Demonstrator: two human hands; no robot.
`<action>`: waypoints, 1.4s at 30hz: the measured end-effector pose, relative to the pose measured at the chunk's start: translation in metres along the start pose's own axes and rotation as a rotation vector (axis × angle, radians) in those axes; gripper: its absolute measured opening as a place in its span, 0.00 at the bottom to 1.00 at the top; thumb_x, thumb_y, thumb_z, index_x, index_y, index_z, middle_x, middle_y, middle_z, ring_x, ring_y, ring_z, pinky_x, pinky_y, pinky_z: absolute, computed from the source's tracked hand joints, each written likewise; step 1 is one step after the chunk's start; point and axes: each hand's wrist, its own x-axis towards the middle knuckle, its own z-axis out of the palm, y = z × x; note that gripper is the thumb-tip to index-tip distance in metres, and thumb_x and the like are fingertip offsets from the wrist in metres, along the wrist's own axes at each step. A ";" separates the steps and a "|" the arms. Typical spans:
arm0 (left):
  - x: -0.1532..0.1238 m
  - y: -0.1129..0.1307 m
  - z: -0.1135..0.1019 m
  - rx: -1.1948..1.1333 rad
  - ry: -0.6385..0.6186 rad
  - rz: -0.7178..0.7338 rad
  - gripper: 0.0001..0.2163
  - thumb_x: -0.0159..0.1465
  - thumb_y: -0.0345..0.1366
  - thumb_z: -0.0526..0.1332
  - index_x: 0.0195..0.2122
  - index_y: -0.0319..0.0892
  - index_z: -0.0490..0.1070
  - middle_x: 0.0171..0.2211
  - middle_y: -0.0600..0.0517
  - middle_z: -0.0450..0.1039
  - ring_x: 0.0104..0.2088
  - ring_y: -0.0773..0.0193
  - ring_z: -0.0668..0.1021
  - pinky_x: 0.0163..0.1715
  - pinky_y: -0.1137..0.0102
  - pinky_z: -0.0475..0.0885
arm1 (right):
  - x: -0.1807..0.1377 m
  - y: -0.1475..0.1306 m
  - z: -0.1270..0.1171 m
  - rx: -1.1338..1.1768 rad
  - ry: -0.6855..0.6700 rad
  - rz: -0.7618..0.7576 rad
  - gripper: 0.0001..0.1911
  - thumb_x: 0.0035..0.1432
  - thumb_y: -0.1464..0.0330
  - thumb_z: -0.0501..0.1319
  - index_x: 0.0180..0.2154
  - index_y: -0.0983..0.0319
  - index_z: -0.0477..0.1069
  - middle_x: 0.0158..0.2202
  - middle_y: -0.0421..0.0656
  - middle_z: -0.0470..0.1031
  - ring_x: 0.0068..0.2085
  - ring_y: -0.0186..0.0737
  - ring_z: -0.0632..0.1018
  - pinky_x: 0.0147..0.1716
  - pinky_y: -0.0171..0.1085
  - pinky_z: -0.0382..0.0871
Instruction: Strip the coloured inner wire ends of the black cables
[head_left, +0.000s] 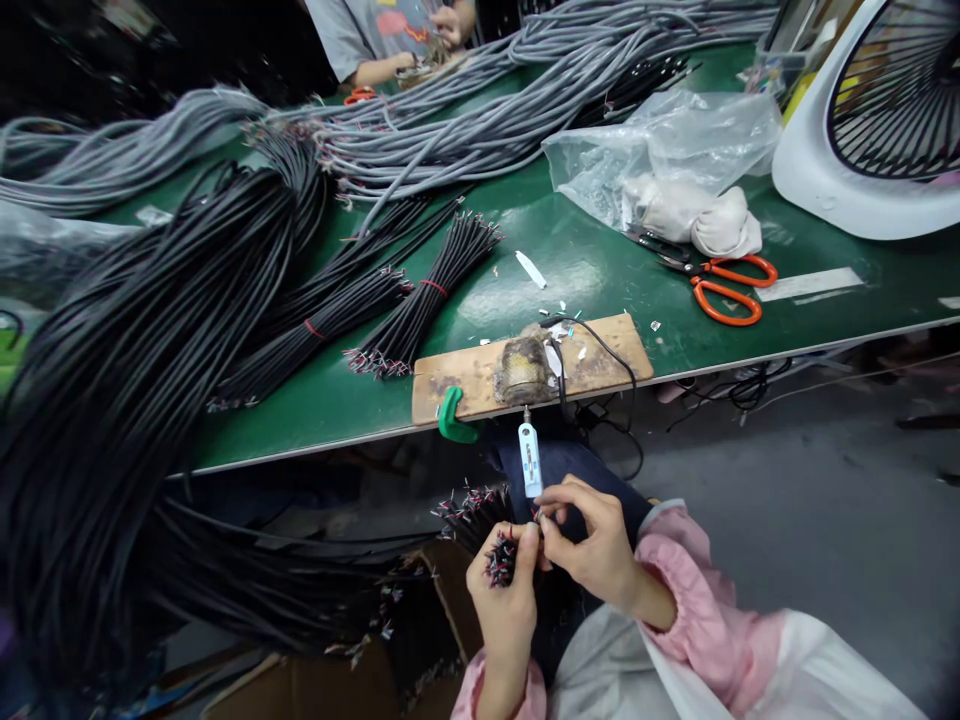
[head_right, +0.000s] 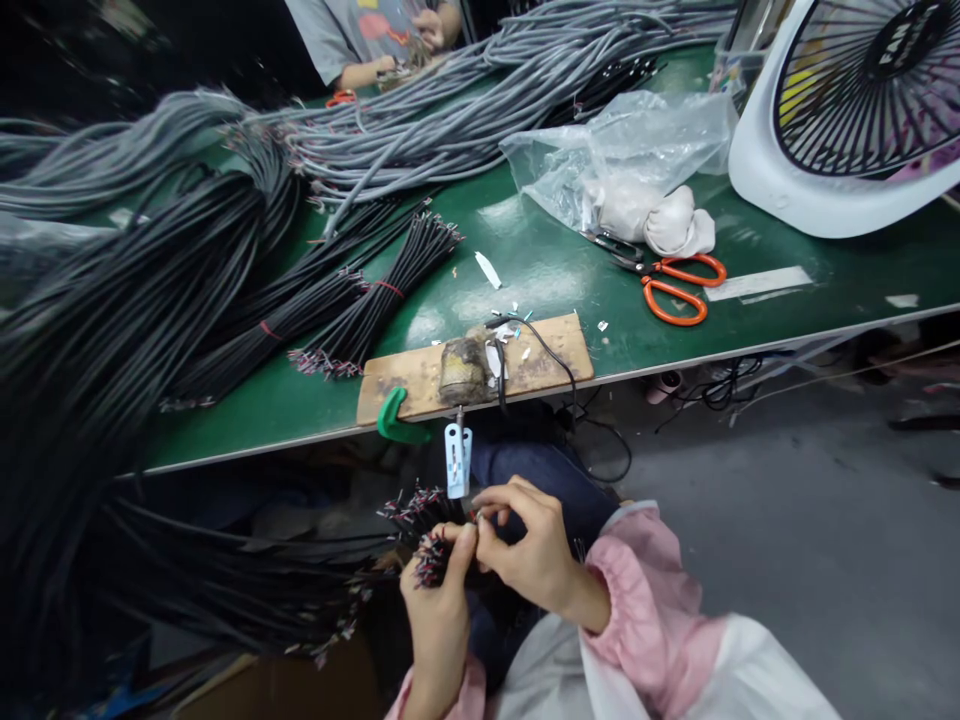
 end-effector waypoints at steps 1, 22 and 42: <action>0.000 -0.001 -0.001 -0.004 0.000 -0.005 0.17 0.63 0.44 0.68 0.21 0.41 0.71 0.18 0.56 0.68 0.20 0.68 0.69 0.23 0.75 0.68 | 0.000 0.001 0.000 0.009 -0.001 0.005 0.13 0.53 0.80 0.60 0.39 0.61 0.75 0.27 0.40 0.77 0.28 0.36 0.73 0.30 0.34 0.71; 0.000 0.004 -0.005 -0.035 -0.045 -0.019 0.17 0.65 0.43 0.66 0.21 0.41 0.69 0.18 0.57 0.67 0.21 0.67 0.69 0.26 0.73 0.66 | 0.006 0.001 -0.005 0.080 -0.167 0.093 0.09 0.59 0.74 0.61 0.28 0.62 0.77 0.25 0.43 0.78 0.27 0.38 0.75 0.29 0.37 0.70; 0.003 -0.004 -0.004 -0.006 0.041 -0.024 0.15 0.65 0.44 0.66 0.24 0.40 0.73 0.16 0.58 0.67 0.16 0.69 0.68 0.20 0.73 0.66 | 0.010 0.003 -0.011 0.040 -0.140 0.032 0.05 0.60 0.68 0.65 0.34 0.61 0.79 0.28 0.44 0.79 0.29 0.39 0.76 0.31 0.38 0.72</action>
